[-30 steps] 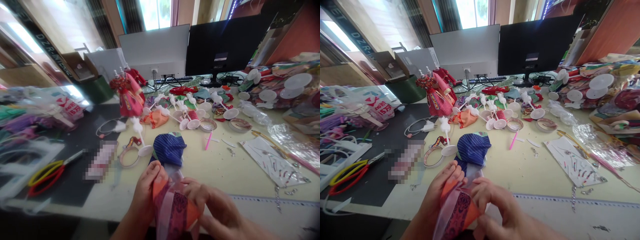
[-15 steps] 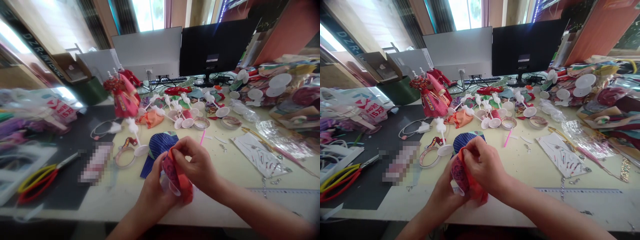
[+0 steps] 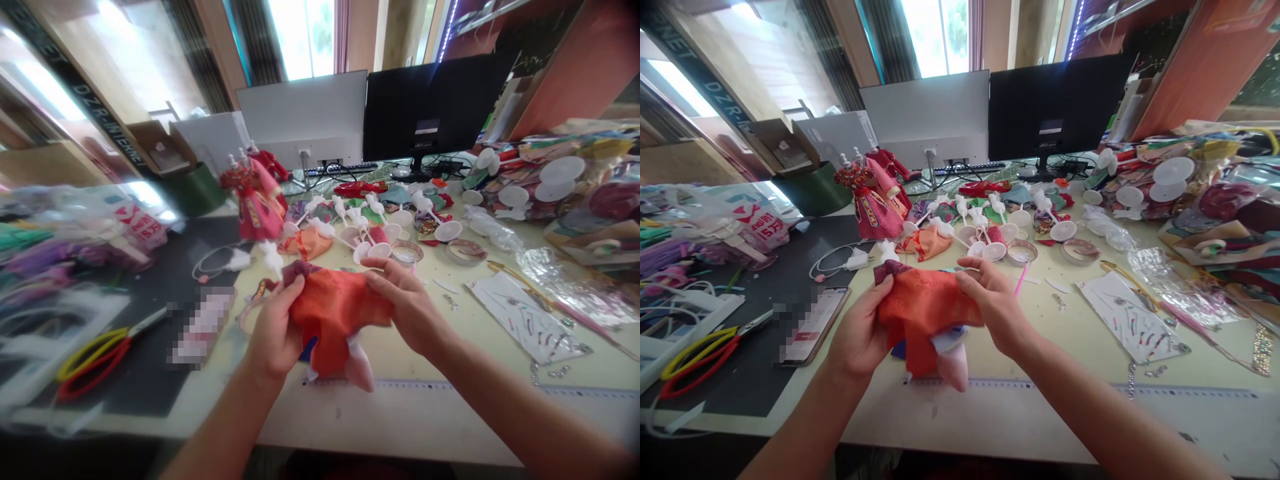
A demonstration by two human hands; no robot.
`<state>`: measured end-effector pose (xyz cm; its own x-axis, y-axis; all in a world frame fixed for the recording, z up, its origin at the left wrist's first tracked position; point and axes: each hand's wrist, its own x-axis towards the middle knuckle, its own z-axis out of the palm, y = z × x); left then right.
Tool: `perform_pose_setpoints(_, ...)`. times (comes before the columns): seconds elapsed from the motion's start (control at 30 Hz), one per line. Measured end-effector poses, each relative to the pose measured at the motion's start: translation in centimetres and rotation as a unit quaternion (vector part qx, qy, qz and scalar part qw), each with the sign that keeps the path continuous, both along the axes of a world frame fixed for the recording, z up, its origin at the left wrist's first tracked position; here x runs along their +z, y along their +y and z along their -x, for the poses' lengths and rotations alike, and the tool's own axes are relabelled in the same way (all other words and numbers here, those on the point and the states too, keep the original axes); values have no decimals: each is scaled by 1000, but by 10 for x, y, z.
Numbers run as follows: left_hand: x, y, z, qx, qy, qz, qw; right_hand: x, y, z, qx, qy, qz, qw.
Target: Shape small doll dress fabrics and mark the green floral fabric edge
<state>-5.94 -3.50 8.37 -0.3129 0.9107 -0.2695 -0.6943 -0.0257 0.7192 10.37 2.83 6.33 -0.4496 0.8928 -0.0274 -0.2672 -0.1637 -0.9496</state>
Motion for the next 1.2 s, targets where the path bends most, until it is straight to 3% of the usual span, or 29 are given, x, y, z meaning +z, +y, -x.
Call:
perform_pose_setpoints(0.07,6,4,1,-15,-22,19,999,-5,-3,0,55,13,20,998)
perform_pose_setpoints(0.23,24,11,4,-36,-39,33,998,-16,-16,7,223,4,-18,975)
perform_pose_setpoints(0.37,34,18,21,40,-11,20,999,-21,-20,7,182,-96,11,978)
perform_pose_setpoints(0.47,34,21,36,95,6,19,995,-21,-16,-2,147,-106,24,983)
perform_pose_setpoints(0.6,24,23,50,131,-11,-3,991,-20,-11,-13,154,-98,59,981)
perform_pose_setpoints(0.73,9,26,55,164,-26,21,986,-24,-10,-16,128,-101,157,974)
perform_pose_setpoints(0.87,-6,26,53,120,-20,55,991,-30,-13,-21,112,-35,255,960)
perform_pose_setpoints(1.03,-21,23,45,118,4,29,993,-38,-21,-25,196,12,227,954)
perform_pose_setpoints(1.2,-33,25,52,137,149,-21,979,-42,-26,-29,174,-51,225,957)
